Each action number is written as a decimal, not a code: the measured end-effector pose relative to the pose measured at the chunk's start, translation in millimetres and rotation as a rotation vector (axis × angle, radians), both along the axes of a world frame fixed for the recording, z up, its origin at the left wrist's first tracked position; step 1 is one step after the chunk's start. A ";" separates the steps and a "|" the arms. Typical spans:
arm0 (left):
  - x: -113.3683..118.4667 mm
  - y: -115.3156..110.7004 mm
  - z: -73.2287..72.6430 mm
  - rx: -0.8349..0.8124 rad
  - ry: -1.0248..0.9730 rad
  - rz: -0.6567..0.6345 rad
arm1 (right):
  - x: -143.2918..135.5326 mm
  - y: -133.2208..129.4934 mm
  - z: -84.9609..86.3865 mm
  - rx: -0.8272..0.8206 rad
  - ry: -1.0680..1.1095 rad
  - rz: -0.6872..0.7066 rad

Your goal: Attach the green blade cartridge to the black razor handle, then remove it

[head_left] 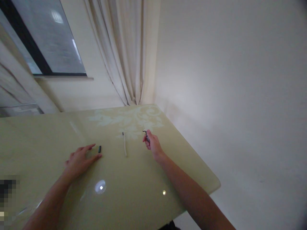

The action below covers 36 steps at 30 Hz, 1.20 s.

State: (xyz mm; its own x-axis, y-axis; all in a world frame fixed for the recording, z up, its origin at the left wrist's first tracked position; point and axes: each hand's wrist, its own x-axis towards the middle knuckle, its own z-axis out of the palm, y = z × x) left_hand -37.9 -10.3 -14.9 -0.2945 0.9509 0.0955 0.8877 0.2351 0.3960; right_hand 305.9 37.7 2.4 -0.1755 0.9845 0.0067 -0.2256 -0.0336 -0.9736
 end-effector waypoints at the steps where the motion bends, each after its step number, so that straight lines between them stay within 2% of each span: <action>1: -5.0 -3.0 -2.1 -0.040 0.018 0.002 | -1.0 -1.9 -0.8 -0.002 -0.005 0.010; 5: -2.6 -2.6 -3.8 -0.087 -0.002 -0.093 | -1.4 -6.4 -2.7 -0.003 -0.023 0.043; 12: 4.1 2.4 -3.0 -0.054 -0.002 -0.116 | -3.9 -10.2 -5.2 -0.019 -0.115 0.168; 16: 2.1 7.2 -5.4 -0.051 0.013 -0.160 | -7.3 -12.7 -8.3 -0.012 -0.147 0.187; 19: 5.1 9.6 -7.0 0.010 -0.001 -0.140 | -8.1 -15.2 -7.0 0.004 -0.165 0.192; 22: 28.6 4.3 -4.0 0.197 -0.118 -0.204 | -9.0 -20.7 -2.1 -0.025 -0.134 0.208; 25: 74.9 -10.3 4.4 0.484 -0.317 -0.410 | -11.2 -29.5 4.1 -0.079 -0.044 0.282; 27: 106.8 -22.3 10.8 0.592 -0.387 -0.493 | -12.9 -35.6 7.6 -0.078 0.024 0.332; 29: 129.0 -32.5 15.7 0.658 -0.419 -0.529 | -14.3 -39.9 9.8 -0.068 0.084 0.354; 32: 139.3 -40.9 18.8 0.702 -0.431 -0.547 | -15.3 -42.7 10.5 -0.079 0.120 0.374; 36: 134.9 -43.4 18.0 0.701 -0.454 -0.559 | -16.0 -43.9 9.4 -0.096 0.106 0.429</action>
State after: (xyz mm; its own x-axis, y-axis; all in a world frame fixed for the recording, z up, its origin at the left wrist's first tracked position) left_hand 97.0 -53.7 3.2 0.0294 0.7362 0.6761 0.5302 -0.5849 0.6138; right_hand 289.9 -6.1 11.8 -0.5707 0.8201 -0.0412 -0.2700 -0.2348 -0.9338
